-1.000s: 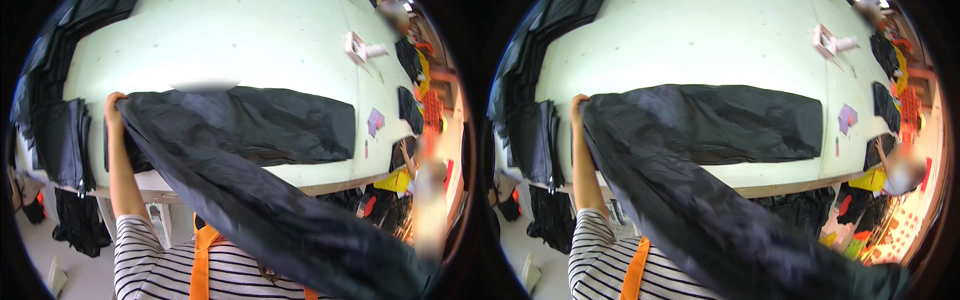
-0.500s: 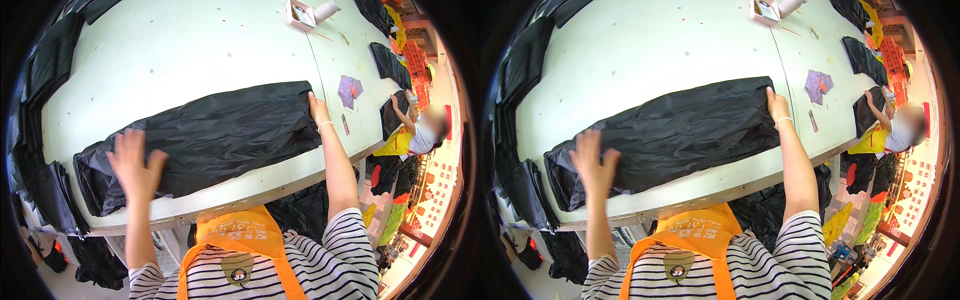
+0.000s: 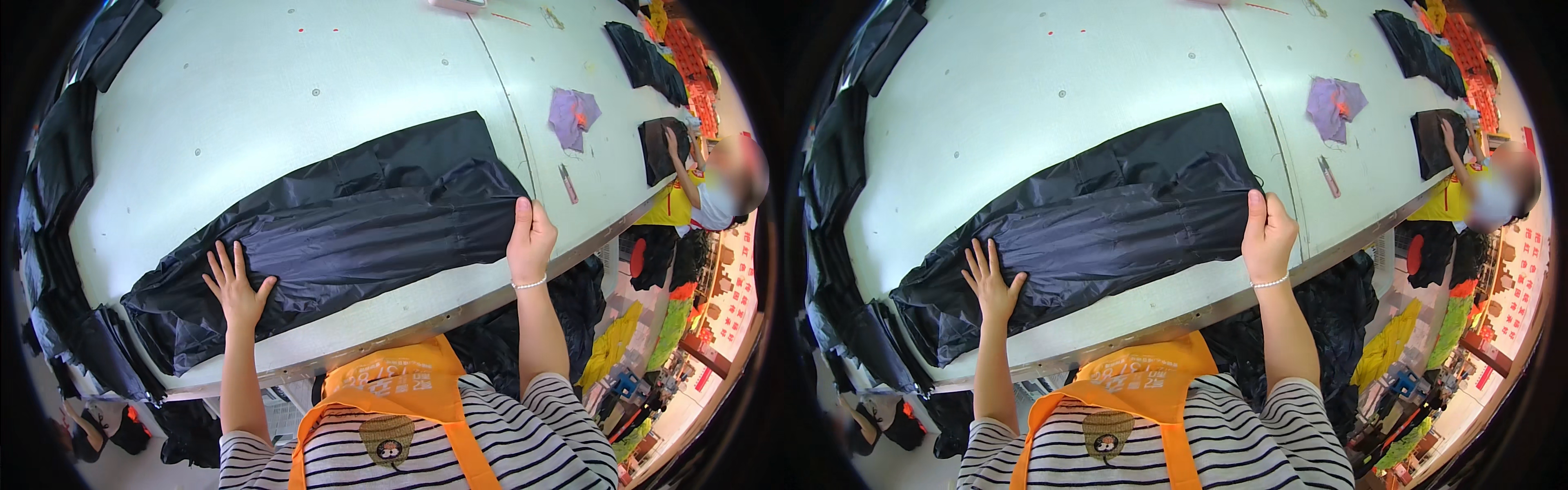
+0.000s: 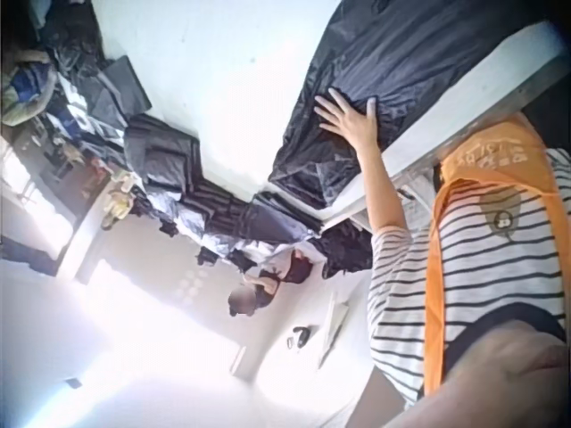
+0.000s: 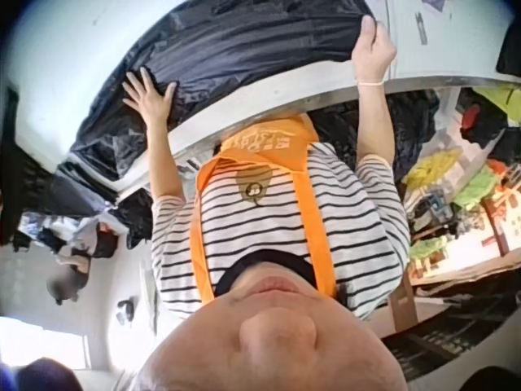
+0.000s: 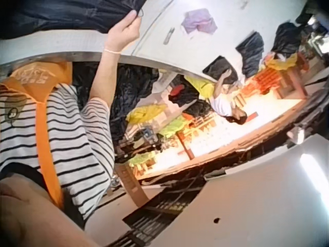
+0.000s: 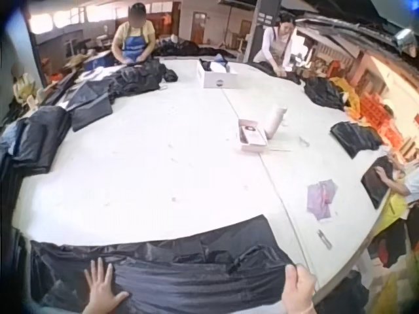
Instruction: The person folds a black jacket on a table, aligning edges and smoothing the fabric. They fold the sleeves and body, then place the folded jacket into a plastic bag and set it aside.
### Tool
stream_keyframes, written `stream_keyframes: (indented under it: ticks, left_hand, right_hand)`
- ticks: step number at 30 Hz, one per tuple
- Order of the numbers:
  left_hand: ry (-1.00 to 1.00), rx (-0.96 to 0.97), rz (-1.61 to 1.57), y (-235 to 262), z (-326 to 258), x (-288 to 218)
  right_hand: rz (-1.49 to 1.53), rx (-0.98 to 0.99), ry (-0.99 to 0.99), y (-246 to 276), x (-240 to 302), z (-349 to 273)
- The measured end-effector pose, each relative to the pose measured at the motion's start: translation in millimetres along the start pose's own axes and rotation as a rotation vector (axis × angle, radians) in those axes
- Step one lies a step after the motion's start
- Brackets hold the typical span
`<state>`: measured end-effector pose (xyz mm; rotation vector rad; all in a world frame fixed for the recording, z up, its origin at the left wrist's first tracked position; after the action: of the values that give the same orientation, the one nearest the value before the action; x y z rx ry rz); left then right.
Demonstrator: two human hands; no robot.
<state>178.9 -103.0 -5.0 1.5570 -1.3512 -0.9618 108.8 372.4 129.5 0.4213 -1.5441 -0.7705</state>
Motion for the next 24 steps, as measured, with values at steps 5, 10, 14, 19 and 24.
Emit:
stream_keyframes:
  ticks: [5, 10, 14, 19, 24]
  left_hand:
    - [-0.029, -0.007, 0.022, -7, 6, 2]
    - [-0.019, -0.019, 0.024, -7, 2, 4]
    - [-0.03, -0.034, 0.001, -2, 3, 2]
    - [-0.029, -0.006, 0.026, -1, 5, 0]
    - [-0.35, -0.104, -0.175, 70, -6, -143]
  right_hand:
    - [0.019, -0.091, 0.182, -19, -4, 12]
    - [-0.216, 0.237, 1.079, -58, 129, -65]
    - [-0.688, 0.513, 0.673, -134, 43, 12]
    - [-0.589, 0.447, 0.509, -155, -20, 33]
    - [-0.221, 0.406, 0.568, -142, -28, 36]
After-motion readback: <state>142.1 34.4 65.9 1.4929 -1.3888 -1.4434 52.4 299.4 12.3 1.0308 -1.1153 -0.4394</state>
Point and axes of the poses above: each hand's wrist, its own z-axis towards the middle knuckle, its own y-axis out of the back of the hand, x = y × z, the point moved 10 cm from there along z, towards the middle knuckle, and after that the axes turned 9 degrees about x, right-handed, at the moved point
